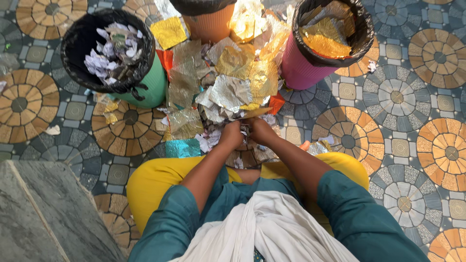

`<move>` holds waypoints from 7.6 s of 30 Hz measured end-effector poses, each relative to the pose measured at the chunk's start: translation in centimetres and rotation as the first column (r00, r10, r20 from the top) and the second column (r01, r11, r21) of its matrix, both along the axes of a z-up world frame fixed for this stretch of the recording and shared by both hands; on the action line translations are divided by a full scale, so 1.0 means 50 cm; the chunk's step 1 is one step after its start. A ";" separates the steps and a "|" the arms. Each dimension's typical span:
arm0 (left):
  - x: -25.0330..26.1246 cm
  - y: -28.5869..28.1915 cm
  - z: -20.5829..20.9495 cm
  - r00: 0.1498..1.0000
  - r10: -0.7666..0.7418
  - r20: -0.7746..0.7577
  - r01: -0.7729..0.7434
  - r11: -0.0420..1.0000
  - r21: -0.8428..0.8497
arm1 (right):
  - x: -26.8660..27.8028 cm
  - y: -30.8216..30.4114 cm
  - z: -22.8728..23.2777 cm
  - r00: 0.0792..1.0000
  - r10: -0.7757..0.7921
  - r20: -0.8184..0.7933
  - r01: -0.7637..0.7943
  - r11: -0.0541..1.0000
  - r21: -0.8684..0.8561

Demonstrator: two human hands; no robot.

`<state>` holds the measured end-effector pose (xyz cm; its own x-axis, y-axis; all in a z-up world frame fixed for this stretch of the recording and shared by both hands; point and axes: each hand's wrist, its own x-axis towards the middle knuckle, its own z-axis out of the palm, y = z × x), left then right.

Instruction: The person sits on a patterned tile floor and sorts a pile of metallic foil sheets by color. They pick up individual sheets, separate them from mixed scraps, and place them into one of three nearby bins. The process involves handling gold, silver, blue, and orange sheets one at a time.

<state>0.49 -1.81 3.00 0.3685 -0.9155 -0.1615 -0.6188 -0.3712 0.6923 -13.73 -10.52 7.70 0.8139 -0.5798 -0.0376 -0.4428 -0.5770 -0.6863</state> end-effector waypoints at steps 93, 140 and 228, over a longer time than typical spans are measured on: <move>0.063 0.035 0.387 -0.191 -0.200 -0.961 -0.445 0.890 -0.097 | 0.042 0.110 0.393 0.911 0.179 0.372 0.033 0.867 -0.498; 0.111 0.153 0.578 0.974 0.068 -0.218 -0.229 0.282 -0.932 | 0.046 0.138 0.412 0.868 0.399 0.295 -0.059 0.674 -0.737; 0.343 0.048 0.044 0.928 -0.048 0.370 -0.210 0.753 0.624 | 0.019 -0.045 0.146 0.892 0.090 -0.443 -0.162 0.979 -0.127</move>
